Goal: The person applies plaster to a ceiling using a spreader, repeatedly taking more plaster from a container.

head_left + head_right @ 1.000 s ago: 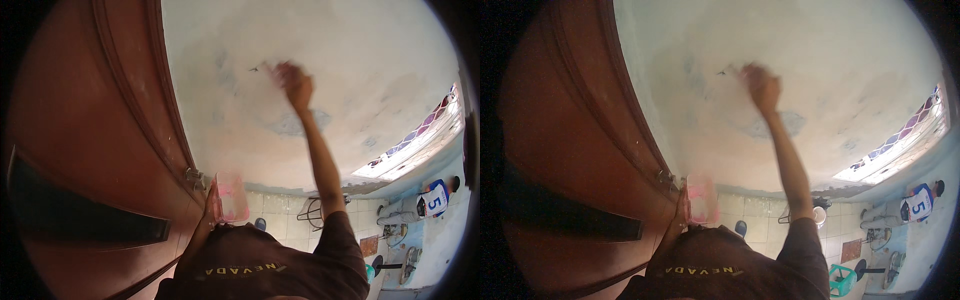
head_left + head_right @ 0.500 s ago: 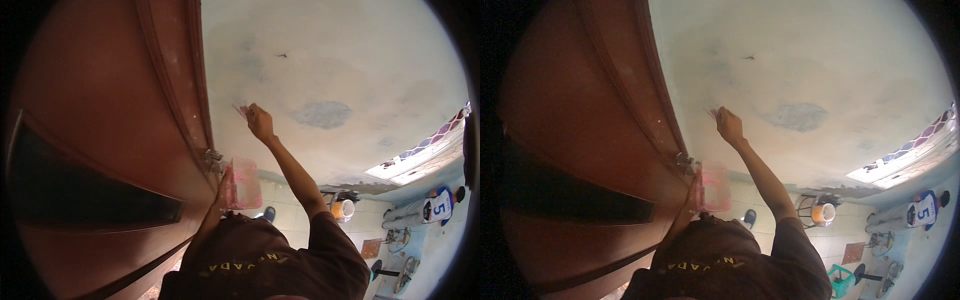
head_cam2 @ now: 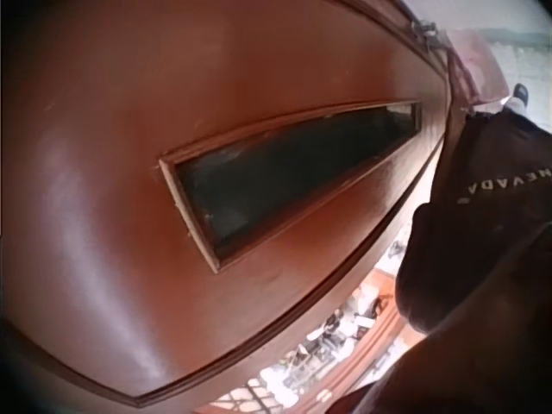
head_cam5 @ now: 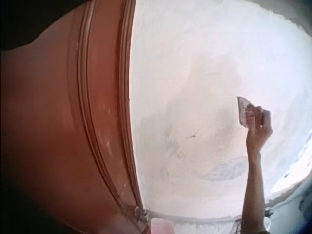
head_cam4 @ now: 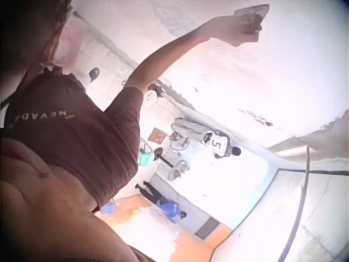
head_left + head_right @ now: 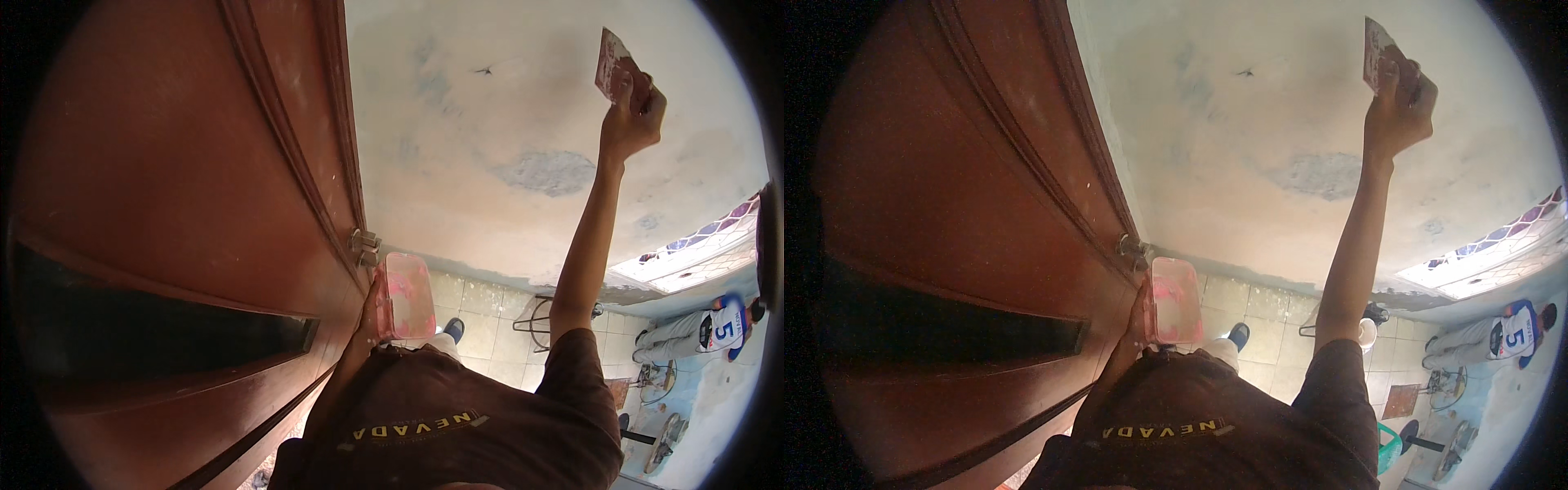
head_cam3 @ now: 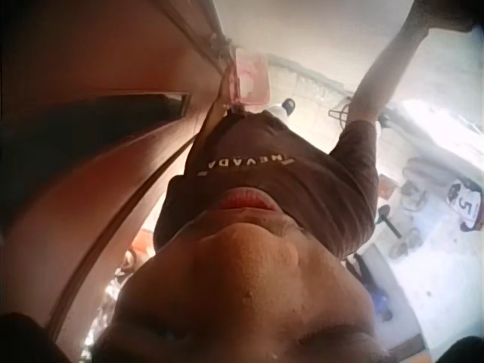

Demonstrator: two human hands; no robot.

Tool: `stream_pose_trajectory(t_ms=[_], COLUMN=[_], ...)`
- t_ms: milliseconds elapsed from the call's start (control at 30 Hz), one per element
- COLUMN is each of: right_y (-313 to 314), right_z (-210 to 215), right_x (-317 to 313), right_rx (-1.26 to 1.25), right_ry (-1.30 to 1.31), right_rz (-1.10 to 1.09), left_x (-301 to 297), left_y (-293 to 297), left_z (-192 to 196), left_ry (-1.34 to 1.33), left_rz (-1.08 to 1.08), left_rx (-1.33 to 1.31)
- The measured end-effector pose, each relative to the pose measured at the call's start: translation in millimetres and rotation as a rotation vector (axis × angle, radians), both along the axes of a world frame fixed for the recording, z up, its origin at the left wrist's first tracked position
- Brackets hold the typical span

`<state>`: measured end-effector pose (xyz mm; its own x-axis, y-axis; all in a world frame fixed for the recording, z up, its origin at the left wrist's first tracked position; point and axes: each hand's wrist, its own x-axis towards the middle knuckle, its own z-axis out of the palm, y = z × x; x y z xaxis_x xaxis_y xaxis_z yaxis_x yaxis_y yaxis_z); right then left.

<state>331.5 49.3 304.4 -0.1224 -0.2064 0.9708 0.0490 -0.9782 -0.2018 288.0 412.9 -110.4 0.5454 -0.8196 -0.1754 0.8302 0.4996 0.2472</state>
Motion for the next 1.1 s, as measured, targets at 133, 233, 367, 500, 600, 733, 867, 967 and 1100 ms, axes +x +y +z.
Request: stream_pose_trajectory(t_ms=[133,233,367,500,600,733,867,967,1100], right_y=[54.7,102.0,125.5,55.2,-9.2,-67.7,-63.2,-19.1,16.9], right_z=[-118.0,-260.5,-347.0,-290.5,-145.4,26.5,34.8,-76.6,-258.3], right_x=[29.2,78.9,128.9,123.5,67.9,-14.3,-29.4,0.3,29.8], right_rx=[0.175,0.299,0.157,0.187,-0.007,-0.135,-0.016,0.114,0.114], right_ry=[0.230,0.687,0.955,0.759,0.465,0.102,0.073,0.318,0.747], right_rz=[0.414,0.600,0.336,0.209,0.119,-0.080,-0.099,0.327,0.488], left_x=[6.1,2.3,4.9,-2.9,2.8,9.6,0.0,-1.4,-12.9], left_y=[-8.3,-6.3,-6.7,-7.5,-14.3,-36.4,-61.9,-72.2,-94.8], left_z=[-28.7,-4.1,0.6,21.3,33.9,1.7,53.6,46.7,60.8], left_ry=[0.084,0.050,-0.029,-0.030,0.053,0.156,0.001,0.003,-0.051], left_rz=[0.037,0.028,0.037,0.032,-0.030,-0.112,0.029,0.022,0.104], left_rx=[-0.039,0.022,0.063,0.095,-0.213,-0.273,-0.072,-0.117,0.006])
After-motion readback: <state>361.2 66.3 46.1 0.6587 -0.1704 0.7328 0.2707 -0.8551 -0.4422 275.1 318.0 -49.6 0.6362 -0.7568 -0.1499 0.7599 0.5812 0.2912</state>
